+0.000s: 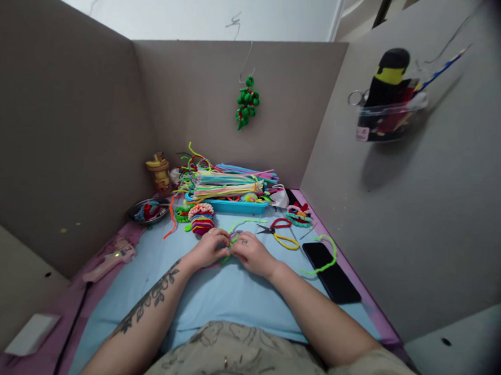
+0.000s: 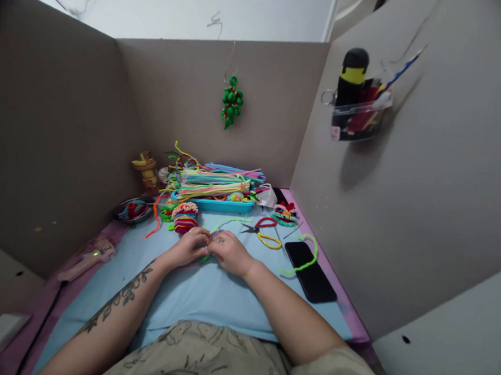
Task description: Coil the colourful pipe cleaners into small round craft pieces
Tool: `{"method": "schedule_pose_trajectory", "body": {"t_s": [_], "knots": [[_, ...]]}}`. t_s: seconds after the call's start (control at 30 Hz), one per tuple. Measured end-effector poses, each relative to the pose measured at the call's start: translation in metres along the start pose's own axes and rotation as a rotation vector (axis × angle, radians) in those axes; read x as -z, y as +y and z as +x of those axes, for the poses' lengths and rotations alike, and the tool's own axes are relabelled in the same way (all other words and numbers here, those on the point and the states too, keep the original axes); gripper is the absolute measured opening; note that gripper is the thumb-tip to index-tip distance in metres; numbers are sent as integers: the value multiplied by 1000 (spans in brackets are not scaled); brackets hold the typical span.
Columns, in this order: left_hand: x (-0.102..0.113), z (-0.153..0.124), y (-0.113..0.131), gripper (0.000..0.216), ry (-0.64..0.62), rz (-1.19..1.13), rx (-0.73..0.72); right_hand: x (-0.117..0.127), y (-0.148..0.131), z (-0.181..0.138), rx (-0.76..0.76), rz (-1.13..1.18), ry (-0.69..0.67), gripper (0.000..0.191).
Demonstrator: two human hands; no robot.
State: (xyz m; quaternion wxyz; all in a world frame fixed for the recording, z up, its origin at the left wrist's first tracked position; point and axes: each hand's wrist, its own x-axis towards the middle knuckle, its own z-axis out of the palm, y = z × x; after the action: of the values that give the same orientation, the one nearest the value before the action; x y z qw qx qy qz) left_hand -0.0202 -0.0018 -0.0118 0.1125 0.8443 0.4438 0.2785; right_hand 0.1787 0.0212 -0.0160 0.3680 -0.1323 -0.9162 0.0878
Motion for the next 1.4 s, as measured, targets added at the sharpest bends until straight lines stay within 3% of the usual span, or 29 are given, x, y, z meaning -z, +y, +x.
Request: {"method": "schedule_pose_trajectory", "body": {"t_s": [0.33, 0.53, 0.7, 0.83, 1.0, 1.2, 1.33, 1.4], "knots": [[-14, 4, 0, 10, 62, -104, 20, -3, 7, -1, -195, 158, 11, 13], [-8, 7, 5, 11, 115, -250, 92, 8, 16, -2, -294, 237, 55, 29], [-4, 6, 10, 18, 55, -515, 268, 7, 20, -4, -490, 561, 134, 25], [-5, 6, 9, 22, 48, -603, 352, 3, 20, -4, -548, 710, 168, 20], [-1, 5, 11, 24, 30, -475, 308, 4, 21, -4, -545, 733, 161, 19], [-1, 1, 10, 29, -56, -634, 251, 5, 17, -1, -578, 905, 127, 17], [-1, 1, 12, 27, -51, -712, 215, 5, 16, 0, -617, 1010, 115, 19], [0, 2, 13, 24, 21, -647, 239, 3, 18, 0, -632, 997, 144, 19]]}}
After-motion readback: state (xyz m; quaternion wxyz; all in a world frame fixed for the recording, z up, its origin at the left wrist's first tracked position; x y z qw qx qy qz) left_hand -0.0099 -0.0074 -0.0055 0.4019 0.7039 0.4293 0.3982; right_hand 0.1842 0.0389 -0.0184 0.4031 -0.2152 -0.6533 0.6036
